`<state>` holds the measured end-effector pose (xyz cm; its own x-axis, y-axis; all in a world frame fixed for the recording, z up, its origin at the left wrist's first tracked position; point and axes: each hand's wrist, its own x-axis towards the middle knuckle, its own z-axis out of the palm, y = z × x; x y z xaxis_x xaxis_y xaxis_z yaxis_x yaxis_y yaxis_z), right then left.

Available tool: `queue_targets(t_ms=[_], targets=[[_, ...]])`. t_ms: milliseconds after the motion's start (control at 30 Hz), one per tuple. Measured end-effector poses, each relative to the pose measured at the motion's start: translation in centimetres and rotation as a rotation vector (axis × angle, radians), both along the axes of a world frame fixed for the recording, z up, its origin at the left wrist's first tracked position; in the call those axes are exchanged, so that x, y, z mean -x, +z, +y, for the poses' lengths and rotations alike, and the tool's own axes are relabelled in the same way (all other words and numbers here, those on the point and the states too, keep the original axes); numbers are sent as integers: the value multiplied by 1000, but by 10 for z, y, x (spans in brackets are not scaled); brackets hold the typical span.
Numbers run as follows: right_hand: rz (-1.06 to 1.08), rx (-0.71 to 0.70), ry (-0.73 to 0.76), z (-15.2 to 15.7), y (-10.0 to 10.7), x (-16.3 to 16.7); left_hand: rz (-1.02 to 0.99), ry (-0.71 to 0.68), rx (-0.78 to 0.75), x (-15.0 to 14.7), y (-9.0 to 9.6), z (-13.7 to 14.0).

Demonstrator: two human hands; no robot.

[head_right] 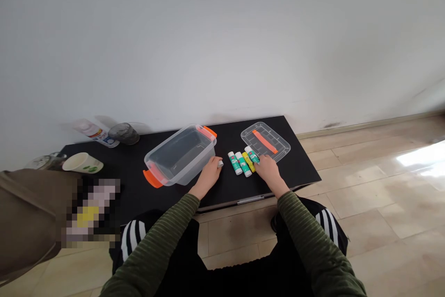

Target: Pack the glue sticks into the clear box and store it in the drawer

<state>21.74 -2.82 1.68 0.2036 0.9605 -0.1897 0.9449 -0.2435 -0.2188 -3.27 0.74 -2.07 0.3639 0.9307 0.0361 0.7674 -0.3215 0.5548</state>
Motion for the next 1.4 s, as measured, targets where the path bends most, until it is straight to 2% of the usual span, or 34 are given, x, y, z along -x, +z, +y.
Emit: queue_targets(t_ms=[133, 233, 333, 400, 467, 767, 1033, 1133, 1233, 1400], targets=[[-23, 18, -19, -1, 4, 5, 14, -24, 35, -1, -1, 0], [-76, -92, 8, -6, 7, 19, 2, -50, 40, -2, -3, -2], [-47, -232, 186, -12, 7, 42, -15, -55, 47, -4, -4, -4], [-14, -258, 324, -15, 5, 58, -20, -63, 50, -5, -4, -5], [-18, -242, 398, -15, 2, 71, -9, -76, 53, -4, -3, -6], [-95, -147, 292, -4, -3, 92, 149, -117, 53, 1, 7, -12], [-81, -162, 277, -1, -5, 93, 165, -38, 104, 2, 20, -10], [-34, -210, 249, -3, 1, 86, 65, 10, 78, 2, 25, -10], [40, -264, 195, -9, 8, 76, -163, 86, 89, 0, 25, -8], [169, -265, 120, -26, 12, 61, -604, 205, 363, -7, 20, -3]])
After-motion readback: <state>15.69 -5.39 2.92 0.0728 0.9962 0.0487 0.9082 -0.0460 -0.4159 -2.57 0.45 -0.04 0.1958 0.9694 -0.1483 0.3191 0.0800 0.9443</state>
